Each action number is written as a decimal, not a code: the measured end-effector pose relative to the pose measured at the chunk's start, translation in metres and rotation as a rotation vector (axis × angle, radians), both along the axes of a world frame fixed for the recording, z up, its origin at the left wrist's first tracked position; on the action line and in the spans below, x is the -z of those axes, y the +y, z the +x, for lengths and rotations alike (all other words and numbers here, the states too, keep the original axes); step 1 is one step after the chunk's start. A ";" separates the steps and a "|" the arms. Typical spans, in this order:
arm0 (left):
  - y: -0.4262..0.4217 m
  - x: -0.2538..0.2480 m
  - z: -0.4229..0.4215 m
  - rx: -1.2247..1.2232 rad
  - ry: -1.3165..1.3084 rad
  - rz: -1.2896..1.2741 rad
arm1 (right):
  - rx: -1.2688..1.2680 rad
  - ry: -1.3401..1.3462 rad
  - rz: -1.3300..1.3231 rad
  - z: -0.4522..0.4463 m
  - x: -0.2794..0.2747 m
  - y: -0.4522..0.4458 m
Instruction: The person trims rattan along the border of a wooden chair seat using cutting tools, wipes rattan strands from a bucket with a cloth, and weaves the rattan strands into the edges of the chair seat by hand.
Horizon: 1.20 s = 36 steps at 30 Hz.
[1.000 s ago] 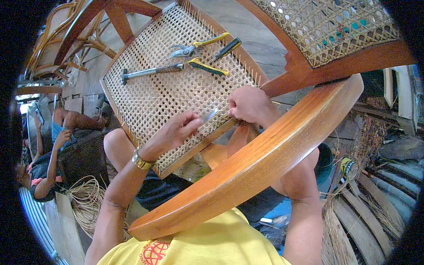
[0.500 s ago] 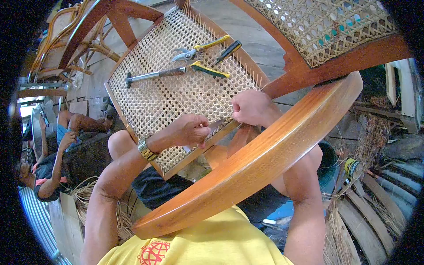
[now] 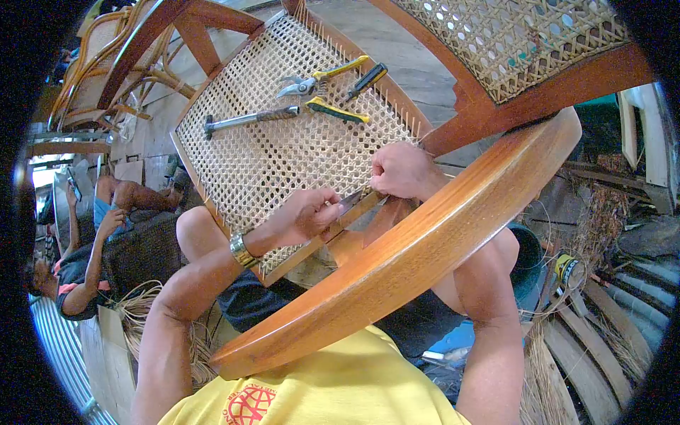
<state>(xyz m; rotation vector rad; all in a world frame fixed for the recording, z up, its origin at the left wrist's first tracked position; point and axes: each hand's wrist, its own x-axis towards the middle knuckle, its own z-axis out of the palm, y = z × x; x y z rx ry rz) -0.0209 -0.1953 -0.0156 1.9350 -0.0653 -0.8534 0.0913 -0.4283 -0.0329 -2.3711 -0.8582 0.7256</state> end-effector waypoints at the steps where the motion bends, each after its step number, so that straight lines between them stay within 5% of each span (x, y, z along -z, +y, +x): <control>1: -0.001 -0.004 -0.002 0.002 -0.058 0.021 | 0.000 0.008 -0.010 0.000 -0.001 0.001; 7: -0.002 0.007 -0.014 -0.008 -0.307 0.061 | -0.041 0.044 -0.053 0.001 -0.012 0.011; 12: -0.002 0.001 -0.014 -0.028 -0.236 0.012 | -0.090 0.010 -0.041 0.003 -0.014 0.013; 14: -0.003 0.004 -0.012 -0.118 0.138 -0.102 | -0.112 0.013 -0.013 0.003 -0.011 0.013; 17: -0.001 0.000 -0.001 -0.073 0.164 -0.065 | -0.131 0.056 -0.032 0.008 -0.010 0.011; 26: -0.007 -0.016 0.027 0.090 0.099 0.167 | -0.122 0.013 -0.039 0.006 -0.011 0.009; 36: -0.024 -0.007 0.008 0.009 -0.058 0.197 | -0.131 0.021 -0.003 0.005 -0.006 0.009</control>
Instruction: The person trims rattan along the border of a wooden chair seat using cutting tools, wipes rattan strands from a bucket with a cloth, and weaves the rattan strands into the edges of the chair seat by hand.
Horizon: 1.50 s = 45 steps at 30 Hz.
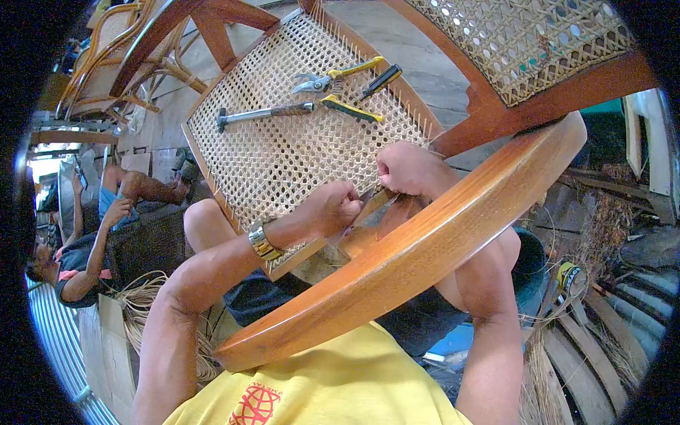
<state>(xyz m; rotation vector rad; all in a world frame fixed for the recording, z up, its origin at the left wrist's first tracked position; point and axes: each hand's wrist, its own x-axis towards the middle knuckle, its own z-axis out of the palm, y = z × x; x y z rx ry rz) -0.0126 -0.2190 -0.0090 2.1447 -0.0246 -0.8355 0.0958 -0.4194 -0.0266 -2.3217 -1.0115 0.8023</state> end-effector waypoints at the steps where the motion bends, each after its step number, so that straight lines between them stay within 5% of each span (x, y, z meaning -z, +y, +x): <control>1: -0.001 0.004 -0.004 -0.011 -0.067 -0.005 | -0.003 0.006 0.004 0.001 0.000 -0.001; 12: 0.003 0.030 -0.012 -0.116 -0.096 -0.182 | 0.049 0.091 0.064 0.006 -0.009 -0.019; 45: -0.010 -0.005 0.005 0.160 -0.397 0.308 | -0.023 0.000 -0.084 0.007 -0.005 -0.002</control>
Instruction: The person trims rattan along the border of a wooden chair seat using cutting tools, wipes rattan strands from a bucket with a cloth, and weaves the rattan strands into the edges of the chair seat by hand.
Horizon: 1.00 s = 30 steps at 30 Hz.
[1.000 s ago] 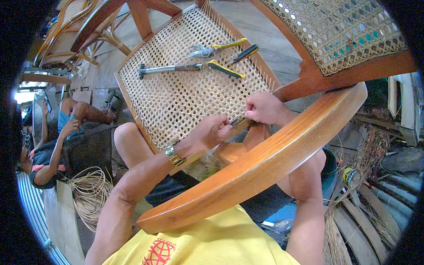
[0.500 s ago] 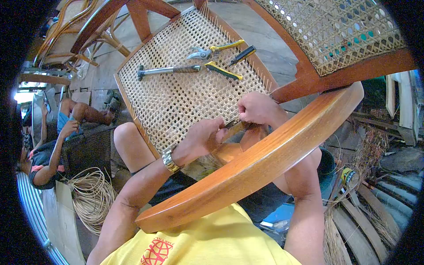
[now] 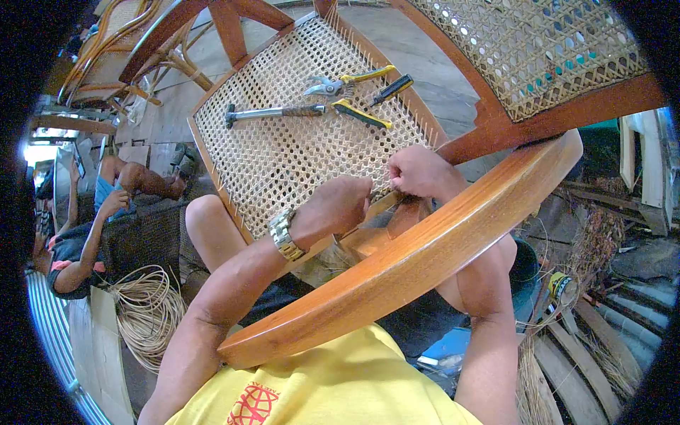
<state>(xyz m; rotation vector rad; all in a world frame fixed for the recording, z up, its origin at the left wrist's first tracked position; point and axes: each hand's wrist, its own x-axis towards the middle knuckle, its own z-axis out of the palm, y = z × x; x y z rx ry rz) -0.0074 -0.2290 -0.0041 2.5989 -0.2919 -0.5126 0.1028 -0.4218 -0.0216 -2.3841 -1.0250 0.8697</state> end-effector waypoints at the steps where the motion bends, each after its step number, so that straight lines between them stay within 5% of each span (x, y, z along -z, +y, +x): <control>1: 0.002 0.001 0.001 0.011 0.004 -0.046 | -0.014 -0.031 0.002 -0.002 -0.001 0.002; 11: 0.022 0.015 0.004 -0.003 0.147 -0.264 | -0.051 -0.054 0.090 -0.009 -0.001 0.005; 30: 0.031 0.012 0.011 0.109 0.209 -0.204 | -0.033 0.002 0.166 -0.003 0.001 -0.008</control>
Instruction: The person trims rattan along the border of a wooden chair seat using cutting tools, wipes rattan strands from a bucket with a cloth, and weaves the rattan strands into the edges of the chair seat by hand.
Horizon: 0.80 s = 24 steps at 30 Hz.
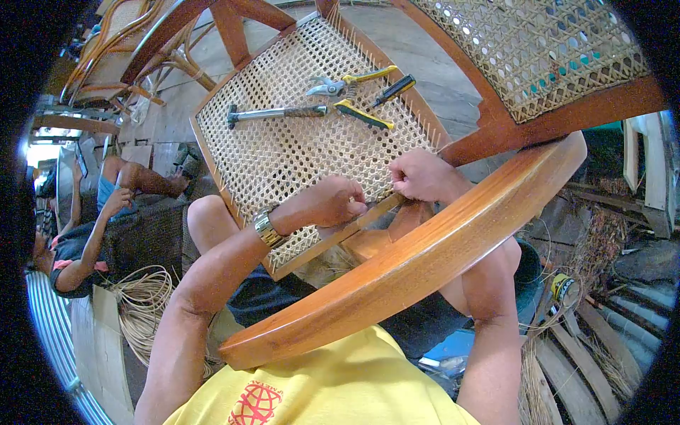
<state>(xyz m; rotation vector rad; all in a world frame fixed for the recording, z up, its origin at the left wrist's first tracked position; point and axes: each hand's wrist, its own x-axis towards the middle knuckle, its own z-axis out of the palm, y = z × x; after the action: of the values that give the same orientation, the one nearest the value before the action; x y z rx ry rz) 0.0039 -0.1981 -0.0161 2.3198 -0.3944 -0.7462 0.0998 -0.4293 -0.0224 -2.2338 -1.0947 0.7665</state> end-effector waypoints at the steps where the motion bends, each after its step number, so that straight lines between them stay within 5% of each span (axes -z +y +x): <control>1: 0.000 -0.003 0.000 0.009 -0.011 0.004 | 0.000 0.008 0.000 0.000 0.000 0.000; 18: -0.008 0.000 0.020 0.024 0.138 0.101 | 0.017 -0.013 -0.097 -0.001 0.003 0.002; 24: 0.000 0.008 0.038 0.322 0.055 0.088 | 0.006 -0.039 -0.110 -0.001 0.004 0.002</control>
<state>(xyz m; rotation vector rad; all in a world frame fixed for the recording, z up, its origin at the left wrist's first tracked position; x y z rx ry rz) 0.0423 -0.1979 -0.0244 2.3393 -0.7345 -0.9966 0.0985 -0.4275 -0.0266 -2.3521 -1.0873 0.8018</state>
